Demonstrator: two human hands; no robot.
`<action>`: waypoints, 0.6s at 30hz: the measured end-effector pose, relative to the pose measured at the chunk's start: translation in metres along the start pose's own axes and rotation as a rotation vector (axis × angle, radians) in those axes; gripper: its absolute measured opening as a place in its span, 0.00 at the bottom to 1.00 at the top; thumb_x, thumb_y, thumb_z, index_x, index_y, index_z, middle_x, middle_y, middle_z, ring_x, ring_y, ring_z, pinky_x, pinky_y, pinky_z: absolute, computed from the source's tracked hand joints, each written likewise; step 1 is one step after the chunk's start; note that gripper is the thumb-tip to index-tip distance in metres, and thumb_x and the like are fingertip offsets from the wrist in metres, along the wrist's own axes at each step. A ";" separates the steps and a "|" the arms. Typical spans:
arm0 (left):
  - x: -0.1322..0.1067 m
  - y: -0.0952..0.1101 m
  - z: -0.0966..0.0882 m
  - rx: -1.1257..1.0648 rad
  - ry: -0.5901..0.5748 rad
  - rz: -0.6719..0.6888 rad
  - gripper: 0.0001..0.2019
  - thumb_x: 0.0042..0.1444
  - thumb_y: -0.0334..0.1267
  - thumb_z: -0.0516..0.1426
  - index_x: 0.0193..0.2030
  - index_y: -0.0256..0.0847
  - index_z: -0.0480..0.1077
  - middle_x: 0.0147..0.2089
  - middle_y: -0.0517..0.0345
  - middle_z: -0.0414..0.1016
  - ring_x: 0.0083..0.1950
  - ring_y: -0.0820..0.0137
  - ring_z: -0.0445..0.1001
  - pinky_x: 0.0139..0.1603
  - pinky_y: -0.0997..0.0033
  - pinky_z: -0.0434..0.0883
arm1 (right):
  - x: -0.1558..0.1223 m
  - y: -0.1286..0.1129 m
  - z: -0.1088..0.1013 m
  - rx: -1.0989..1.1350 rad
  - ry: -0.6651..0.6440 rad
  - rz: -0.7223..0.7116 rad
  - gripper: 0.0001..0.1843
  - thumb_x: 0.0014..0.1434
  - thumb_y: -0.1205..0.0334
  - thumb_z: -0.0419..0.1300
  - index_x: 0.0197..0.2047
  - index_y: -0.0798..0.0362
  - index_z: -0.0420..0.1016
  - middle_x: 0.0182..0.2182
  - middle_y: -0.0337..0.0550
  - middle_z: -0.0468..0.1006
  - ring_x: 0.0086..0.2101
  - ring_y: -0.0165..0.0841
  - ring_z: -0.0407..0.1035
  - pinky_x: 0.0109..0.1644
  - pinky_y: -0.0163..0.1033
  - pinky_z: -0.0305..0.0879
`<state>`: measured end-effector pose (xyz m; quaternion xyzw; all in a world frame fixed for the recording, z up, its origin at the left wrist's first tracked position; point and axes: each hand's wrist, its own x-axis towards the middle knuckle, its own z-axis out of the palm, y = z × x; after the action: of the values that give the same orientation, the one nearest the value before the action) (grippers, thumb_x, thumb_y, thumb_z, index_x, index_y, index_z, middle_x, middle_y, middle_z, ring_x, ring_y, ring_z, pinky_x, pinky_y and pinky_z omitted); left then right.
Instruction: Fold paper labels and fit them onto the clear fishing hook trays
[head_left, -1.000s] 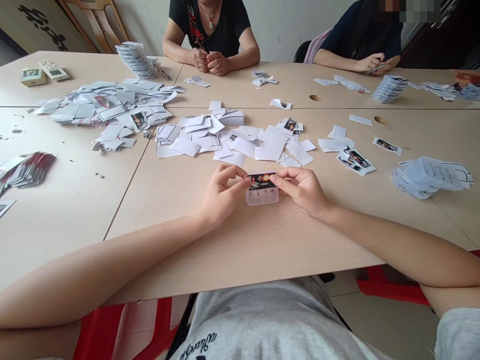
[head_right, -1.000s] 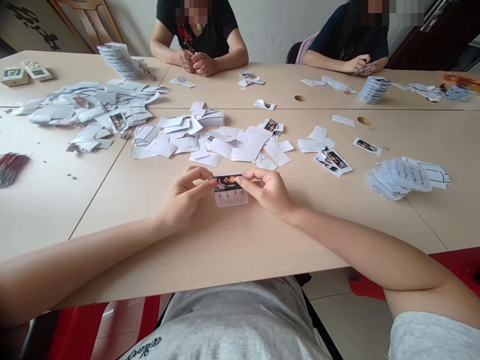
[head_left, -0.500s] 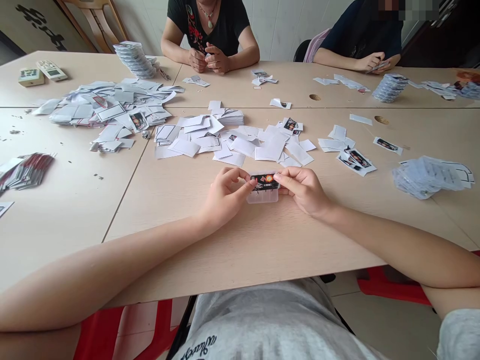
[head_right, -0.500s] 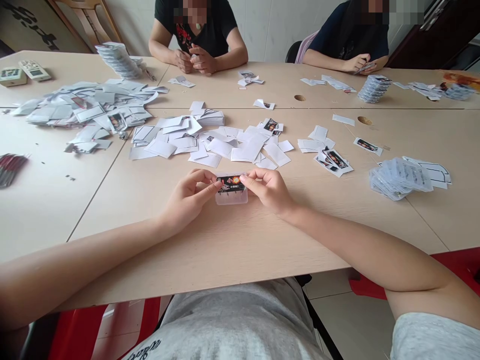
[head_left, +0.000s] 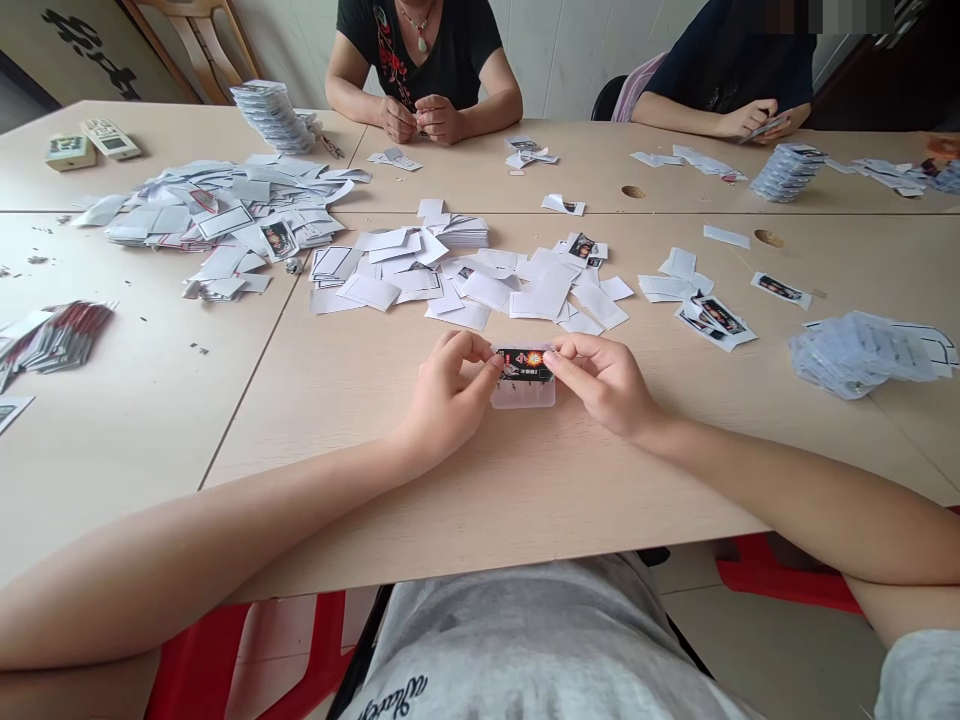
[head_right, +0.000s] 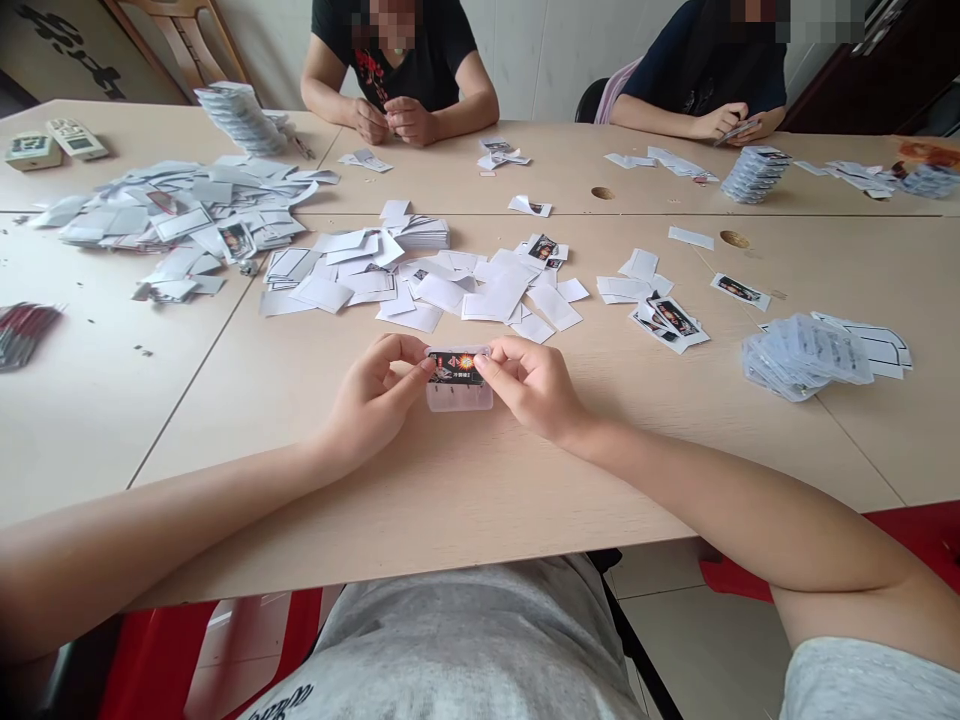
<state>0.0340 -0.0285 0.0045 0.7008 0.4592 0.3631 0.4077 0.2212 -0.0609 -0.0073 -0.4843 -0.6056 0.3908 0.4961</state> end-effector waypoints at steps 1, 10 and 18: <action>-0.001 0.001 0.000 -0.011 -0.002 0.009 0.06 0.55 0.38 0.55 0.30 0.40 0.64 0.38 0.57 0.67 0.31 0.74 0.63 0.27 0.74 0.62 | -0.001 0.000 0.000 -0.003 -0.002 0.001 0.17 0.58 0.53 0.58 0.23 0.52 0.63 0.33 0.42 0.75 0.33 0.32 0.67 0.35 0.37 0.62; -0.001 -0.002 -0.001 0.038 0.001 0.097 0.08 0.57 0.41 0.56 0.30 0.40 0.66 0.40 0.56 0.68 0.41 0.69 0.68 0.34 0.72 0.65 | -0.003 0.001 0.000 0.015 -0.015 -0.030 0.17 0.59 0.57 0.58 0.23 0.53 0.60 0.33 0.42 0.73 0.31 0.31 0.65 0.33 0.37 0.60; -0.001 0.001 0.001 0.055 -0.022 0.072 0.10 0.60 0.44 0.53 0.31 0.40 0.66 0.30 0.59 0.70 0.27 0.75 0.62 0.26 0.73 0.60 | -0.002 0.000 -0.001 -0.089 0.027 -0.005 0.17 0.59 0.55 0.57 0.22 0.53 0.60 0.29 0.42 0.71 0.27 0.30 0.62 0.28 0.36 0.56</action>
<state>0.0342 -0.0300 0.0046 0.7317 0.4389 0.3571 0.3801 0.2221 -0.0634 -0.0073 -0.5094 -0.6168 0.3557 0.4833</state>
